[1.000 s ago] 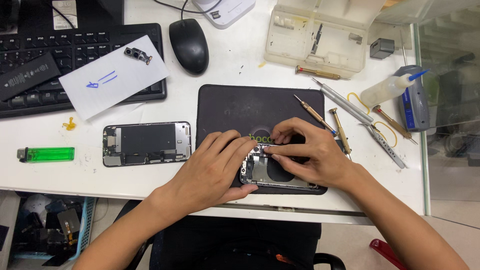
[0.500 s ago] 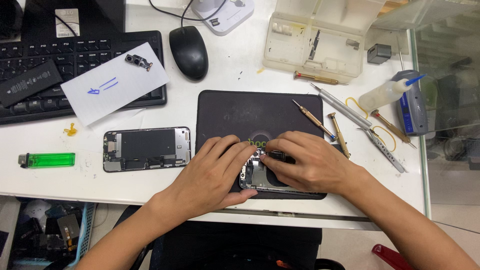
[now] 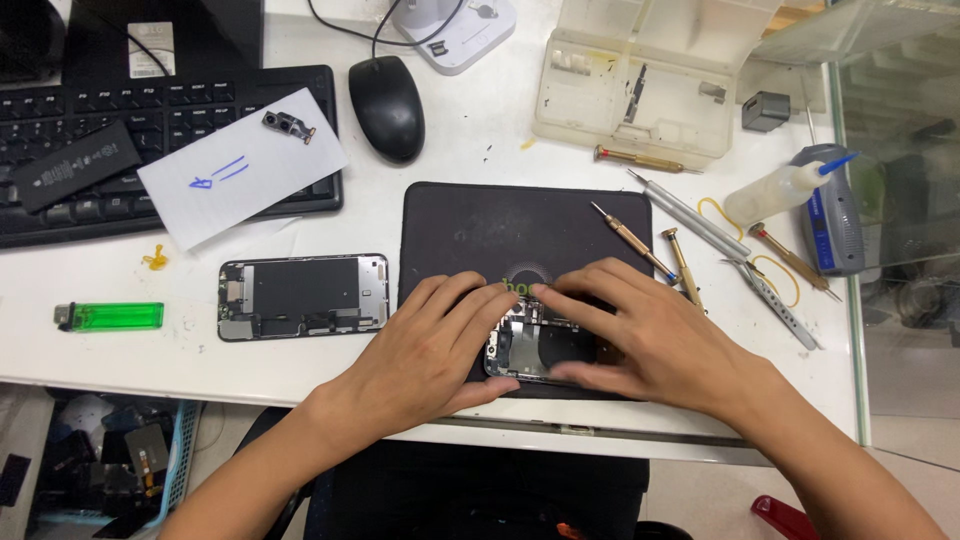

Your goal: The person assembles a disassembled smartphone on a workbench, using a screwdriver to secure internal components and a small metal bracket. They handle the phone chassis, circuit board, and screws, then open a drawer to retrieve a small item before closing it.

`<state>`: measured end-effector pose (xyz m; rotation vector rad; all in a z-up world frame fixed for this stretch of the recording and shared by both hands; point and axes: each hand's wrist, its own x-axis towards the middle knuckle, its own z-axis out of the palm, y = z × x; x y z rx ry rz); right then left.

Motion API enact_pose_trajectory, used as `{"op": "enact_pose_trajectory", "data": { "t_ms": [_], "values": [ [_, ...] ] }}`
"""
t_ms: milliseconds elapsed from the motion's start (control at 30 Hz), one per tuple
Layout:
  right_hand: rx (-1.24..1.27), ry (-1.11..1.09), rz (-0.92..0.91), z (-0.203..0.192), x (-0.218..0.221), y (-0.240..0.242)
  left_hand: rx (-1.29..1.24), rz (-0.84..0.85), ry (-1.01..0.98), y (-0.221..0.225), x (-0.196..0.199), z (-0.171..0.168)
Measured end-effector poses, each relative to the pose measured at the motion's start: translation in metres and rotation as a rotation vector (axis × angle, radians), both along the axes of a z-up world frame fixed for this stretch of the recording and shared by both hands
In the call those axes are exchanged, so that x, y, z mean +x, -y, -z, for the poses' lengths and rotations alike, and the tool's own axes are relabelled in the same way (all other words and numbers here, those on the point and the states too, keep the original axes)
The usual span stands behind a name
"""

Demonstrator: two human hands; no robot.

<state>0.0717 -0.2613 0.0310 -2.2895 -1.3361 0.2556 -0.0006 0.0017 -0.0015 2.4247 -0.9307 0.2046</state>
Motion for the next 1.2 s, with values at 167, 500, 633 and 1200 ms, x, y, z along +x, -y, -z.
{"op": "enact_pose_trajectory", "data": {
  "t_ms": [167,500,633,1200],
  "values": [
    [-0.092,0.100,0.037,-0.011,-0.028,0.003,0.019,-0.032,0.077,0.002,-0.001,-0.003],
    [-0.099,0.187,0.540,0.001,-0.075,-0.025,0.019,-0.225,0.132,0.009,-0.011,-0.010],
    [-0.164,0.267,0.744,0.004,-0.085,-0.045,0.050,-0.353,0.166,-0.019,-0.011,-0.021],
    [0.029,0.133,0.489,0.008,-0.051,-0.039,0.273,-0.381,-0.132,-0.189,0.115,-0.052]
  ]
}}
